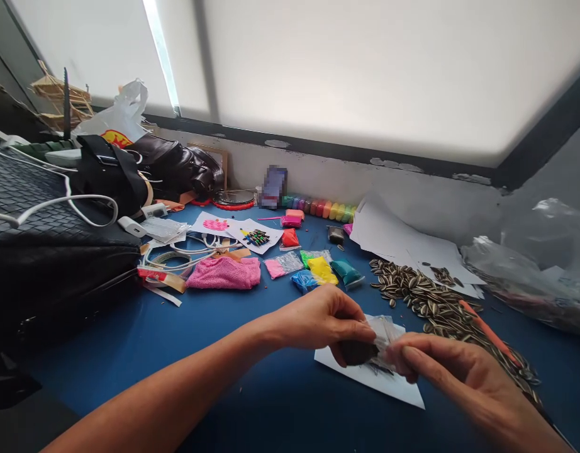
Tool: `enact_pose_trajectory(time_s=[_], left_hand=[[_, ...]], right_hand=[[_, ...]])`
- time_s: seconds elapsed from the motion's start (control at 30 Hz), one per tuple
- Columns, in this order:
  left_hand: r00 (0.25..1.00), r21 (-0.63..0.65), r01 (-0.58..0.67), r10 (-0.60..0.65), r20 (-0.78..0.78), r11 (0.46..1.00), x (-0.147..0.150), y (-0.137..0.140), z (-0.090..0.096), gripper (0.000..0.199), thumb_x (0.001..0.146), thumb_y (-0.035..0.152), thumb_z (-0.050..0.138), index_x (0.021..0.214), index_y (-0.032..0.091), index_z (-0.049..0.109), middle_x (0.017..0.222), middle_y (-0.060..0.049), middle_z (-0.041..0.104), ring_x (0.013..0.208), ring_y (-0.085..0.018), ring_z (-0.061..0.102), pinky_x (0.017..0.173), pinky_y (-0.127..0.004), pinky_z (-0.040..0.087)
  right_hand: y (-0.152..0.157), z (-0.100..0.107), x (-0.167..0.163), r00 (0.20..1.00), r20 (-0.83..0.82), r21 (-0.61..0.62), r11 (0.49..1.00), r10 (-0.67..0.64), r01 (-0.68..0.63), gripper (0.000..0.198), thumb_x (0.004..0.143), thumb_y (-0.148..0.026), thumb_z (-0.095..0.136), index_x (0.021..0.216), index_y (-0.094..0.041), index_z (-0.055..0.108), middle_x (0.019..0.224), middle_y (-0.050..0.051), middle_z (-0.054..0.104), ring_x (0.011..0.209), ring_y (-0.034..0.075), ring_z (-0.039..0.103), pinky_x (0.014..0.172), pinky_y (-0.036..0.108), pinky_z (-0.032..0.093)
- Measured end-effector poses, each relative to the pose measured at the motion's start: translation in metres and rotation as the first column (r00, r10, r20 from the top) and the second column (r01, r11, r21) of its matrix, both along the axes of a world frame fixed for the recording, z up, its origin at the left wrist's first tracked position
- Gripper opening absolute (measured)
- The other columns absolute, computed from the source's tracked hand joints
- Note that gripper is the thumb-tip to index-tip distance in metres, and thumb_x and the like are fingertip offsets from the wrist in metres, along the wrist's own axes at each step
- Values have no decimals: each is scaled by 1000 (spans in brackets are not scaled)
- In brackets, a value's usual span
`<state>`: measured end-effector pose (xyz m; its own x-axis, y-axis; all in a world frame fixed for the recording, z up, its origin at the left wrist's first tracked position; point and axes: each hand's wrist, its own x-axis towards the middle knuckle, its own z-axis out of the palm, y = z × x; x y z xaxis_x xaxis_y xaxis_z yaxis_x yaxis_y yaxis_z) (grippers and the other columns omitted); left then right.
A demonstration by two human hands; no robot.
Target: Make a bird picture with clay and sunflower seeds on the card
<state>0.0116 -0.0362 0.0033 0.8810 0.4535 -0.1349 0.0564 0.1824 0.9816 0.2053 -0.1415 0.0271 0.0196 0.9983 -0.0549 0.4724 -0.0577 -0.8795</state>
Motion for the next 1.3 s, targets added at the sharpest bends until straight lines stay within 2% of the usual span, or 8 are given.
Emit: enact_pose_trajectory(time_s=[0.1, 0.17, 0.4, 0.6, 0.83, 0.97, 1.1, 1.3], left_hand=[[999, 21, 33, -34, 10, 999, 0, 0, -3, 48, 72, 58, 75, 78, 11, 69, 64, -1, 63, 58, -11, 62, 62, -25, 56], [999, 40, 51, -52, 11, 998, 0, -1, -5, 43, 76, 54, 74, 78, 12, 69, 62, 0, 62, 57, -11, 61, 59, -23, 55], [999, 33, 40, -42, 32, 999, -1, -3, -1, 12, 84, 23, 68, 81, 12, 69, 61, 2, 62, 54, -7, 58, 56, -18, 52], [996, 39, 71, -73, 44, 997, -2, -2, 1, 7, 84, 15, 64, 83, 11, 70, 63, 2, 62, 55, -7, 59, 58, -18, 52], [996, -21, 66, -65, 65, 998, -1, -2, 0, 21, 81, 10, 61, 101, 12, 67, 69, 1, 64, 55, -8, 61, 54, -18, 50], [996, -33, 4, -1, 90, 999, 1, -2, -3, 22, 76, 16, 70, 97, 12, 64, 71, -2, 65, 53, -9, 59, 48, -18, 47], [996, -30, -9, 12, 91, 1000, 2, -1, -7, 26, 74, 22, 72, 96, 12, 63, 69, -2, 64, 53, -10, 58, 50, -21, 46], [998, 178, -57, 52, 31, 982, 2, -6, -6, 39, 64, 16, 78, 101, 13, 66, 79, 0, 63, 68, -10, 54, 58, -19, 43]], right_hand=[[-1, 0, 1, 997, -8, -96, 993, 71, -72, 39, 78, -59, 63, 74, -23, 78, 70, 6, 71, 69, 21, 65, 65, 28, 55], [-3, 0, 0, 1000, -14, -156, 987, 28, -30, 35, 75, -57, 68, 74, -23, 78, 75, 6, 73, 74, 22, 66, 68, 28, 55], [-10, -3, -11, 996, -72, -183, 982, -60, 46, 36, 72, -56, 70, 64, -21, 64, 58, -2, 54, 52, 10, 46, 46, 19, 40], [-11, -6, -20, 984, 56, 34, 985, -171, 169, 37, 78, -55, 63, 62, -23, 59, 62, 0, 59, 60, 14, 54, 55, 22, 46], [-9, -10, -12, 981, -7, 79, 978, -193, 192, 30, 75, -53, 69, 73, -24, 70, 70, 1, 68, 67, 18, 63, 60, 24, 53], [-7, -12, 0, 999, -4, -21, 998, -52, 52, 30, 75, -51, 71, 86, -24, 79, 85, 6, 76, 82, 25, 70, 74, 31, 58], [-4, -12, 7, 996, 76, 48, 998, 38, -41, 29, 82, -49, 65, 93, -27, 81, 86, 5, 76, 76, 22, 70, 74, 31, 59], [-6, -16, 8, 999, 39, 19, 999, 27, -28, 27, 81, -47, 68, 98, -29, 81, 92, 6, 77, 88, 25, 72, 78, 32, 60]])
